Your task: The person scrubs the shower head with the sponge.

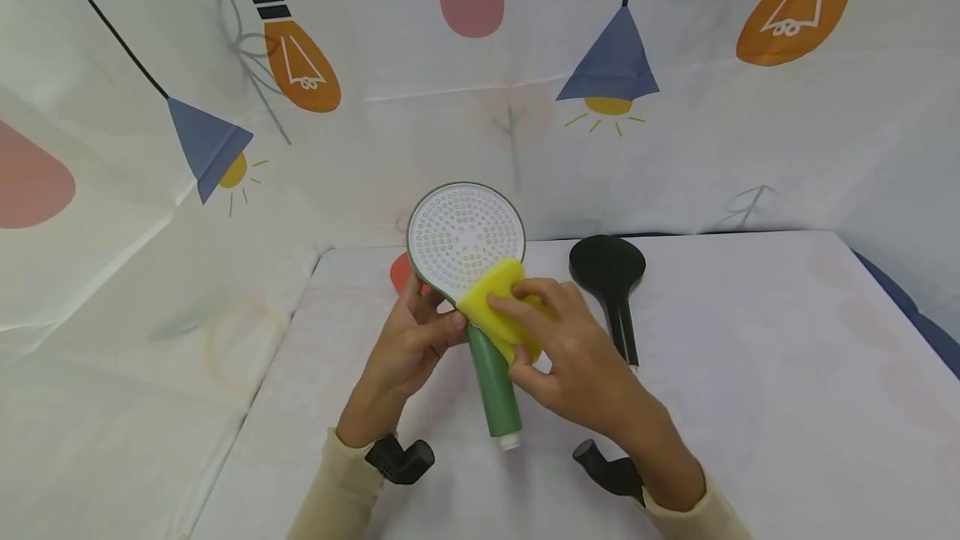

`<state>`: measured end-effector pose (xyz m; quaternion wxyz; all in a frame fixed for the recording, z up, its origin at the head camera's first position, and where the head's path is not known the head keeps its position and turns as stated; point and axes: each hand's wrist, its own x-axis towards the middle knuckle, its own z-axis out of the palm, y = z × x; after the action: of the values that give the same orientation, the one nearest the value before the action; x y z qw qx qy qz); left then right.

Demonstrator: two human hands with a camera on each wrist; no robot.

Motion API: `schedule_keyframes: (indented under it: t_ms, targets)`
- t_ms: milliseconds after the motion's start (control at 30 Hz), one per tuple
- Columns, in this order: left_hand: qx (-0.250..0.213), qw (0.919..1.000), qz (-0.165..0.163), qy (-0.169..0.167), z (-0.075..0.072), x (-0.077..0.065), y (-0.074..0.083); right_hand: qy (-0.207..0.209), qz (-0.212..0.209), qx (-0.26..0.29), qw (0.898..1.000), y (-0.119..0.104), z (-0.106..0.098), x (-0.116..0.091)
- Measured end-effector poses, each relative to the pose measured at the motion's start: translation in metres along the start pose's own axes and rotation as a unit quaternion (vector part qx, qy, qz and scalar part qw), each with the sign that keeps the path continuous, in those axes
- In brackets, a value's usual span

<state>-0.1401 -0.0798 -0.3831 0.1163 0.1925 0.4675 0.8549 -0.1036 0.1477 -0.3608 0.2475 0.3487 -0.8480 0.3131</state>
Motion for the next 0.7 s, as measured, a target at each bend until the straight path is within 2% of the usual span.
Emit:
schedule_keyframes:
  t_ms: [267, 533, 700]
  targets:
    - [-0.003, 0.9998, -0.01, 0.018, 0.002, -0.001, 0.002, -0.052, -0.034, -0.005, 0.998, 0.0, -0.015, -0.004]
    - [0.0, 0.9993, -0.017, 0.035, 0.006, -0.002, 0.005, -0.098, -0.091, 0.009, 0.991, -0.001, -0.031, -0.008]
    - [-0.013, 0.9993, -0.011, 0.033, 0.008, -0.003, 0.004, -0.131, -0.098, 0.021, 0.986, -0.005, -0.041, -0.015]
